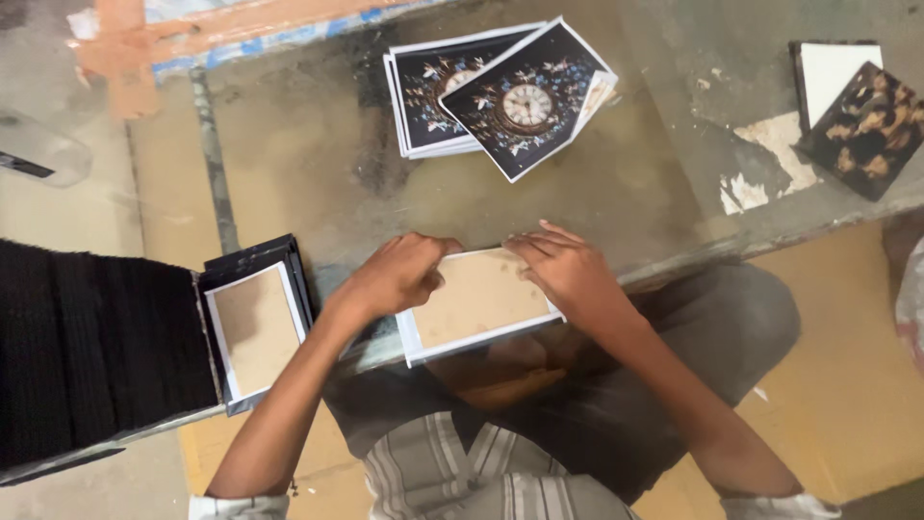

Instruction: The person assembles small books by placing a cover sheet over a cardboard insert, folding the edges, and pressing them flat. They repeat this process for multiple units, stacking the finished books on the table.

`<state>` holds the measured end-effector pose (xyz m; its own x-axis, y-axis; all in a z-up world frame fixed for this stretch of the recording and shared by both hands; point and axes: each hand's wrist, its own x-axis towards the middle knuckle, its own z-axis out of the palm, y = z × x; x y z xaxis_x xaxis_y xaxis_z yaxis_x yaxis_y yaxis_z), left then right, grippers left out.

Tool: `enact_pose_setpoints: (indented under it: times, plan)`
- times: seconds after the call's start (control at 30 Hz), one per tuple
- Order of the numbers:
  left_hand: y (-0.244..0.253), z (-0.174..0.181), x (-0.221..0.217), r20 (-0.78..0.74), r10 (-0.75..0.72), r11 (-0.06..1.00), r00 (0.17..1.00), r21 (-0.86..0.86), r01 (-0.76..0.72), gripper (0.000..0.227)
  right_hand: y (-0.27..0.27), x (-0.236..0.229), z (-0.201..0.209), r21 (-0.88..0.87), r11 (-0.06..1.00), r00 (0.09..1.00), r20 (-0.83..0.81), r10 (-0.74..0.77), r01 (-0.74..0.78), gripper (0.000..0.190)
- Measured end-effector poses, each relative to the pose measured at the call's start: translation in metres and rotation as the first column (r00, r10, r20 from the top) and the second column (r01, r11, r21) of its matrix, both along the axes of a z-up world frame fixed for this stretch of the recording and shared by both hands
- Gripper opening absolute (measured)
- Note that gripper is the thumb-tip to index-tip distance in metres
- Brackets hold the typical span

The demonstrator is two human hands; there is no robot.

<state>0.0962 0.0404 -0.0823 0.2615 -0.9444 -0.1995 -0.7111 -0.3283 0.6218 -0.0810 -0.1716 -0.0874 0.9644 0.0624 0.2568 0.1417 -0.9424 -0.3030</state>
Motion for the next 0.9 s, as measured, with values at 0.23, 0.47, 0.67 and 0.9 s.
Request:
enact_pose_setpoints:
  times: [0.23, 0.47, 0.67, 0.9]
  plan:
    - [0.015, -0.001, -0.043, 0.306, 0.244, 0.93, 0.92, -0.342, -0.133, 0.057, 0.003, -0.005, -0.013, -0.082, 0.995, 0.991, -0.115, -0.066, 0.056, 0.043]
    - [0.039, 0.008, -0.03, 0.171, 0.523, 0.852, 0.835, -0.133, -0.507, 0.015, 0.003, -0.005, -0.012, -0.106, 0.992, 0.981, -0.175, -0.08, 0.062, 0.046]
    - [0.038, -0.001, -0.047, 0.398, 0.425, 0.854, 0.813, -0.474, -0.215, 0.069, -0.001, -0.008, -0.016, -0.127, 0.992, 0.991, -0.134, -0.008, -0.009, 0.045]
    - [0.036, -0.026, -0.07, 0.202, 0.262, 0.917, 0.944, -0.356, -0.179, 0.056, 0.014, 0.001, 0.002, -0.057, 0.997, 0.988, -0.146, 0.049, -0.058, 0.033]
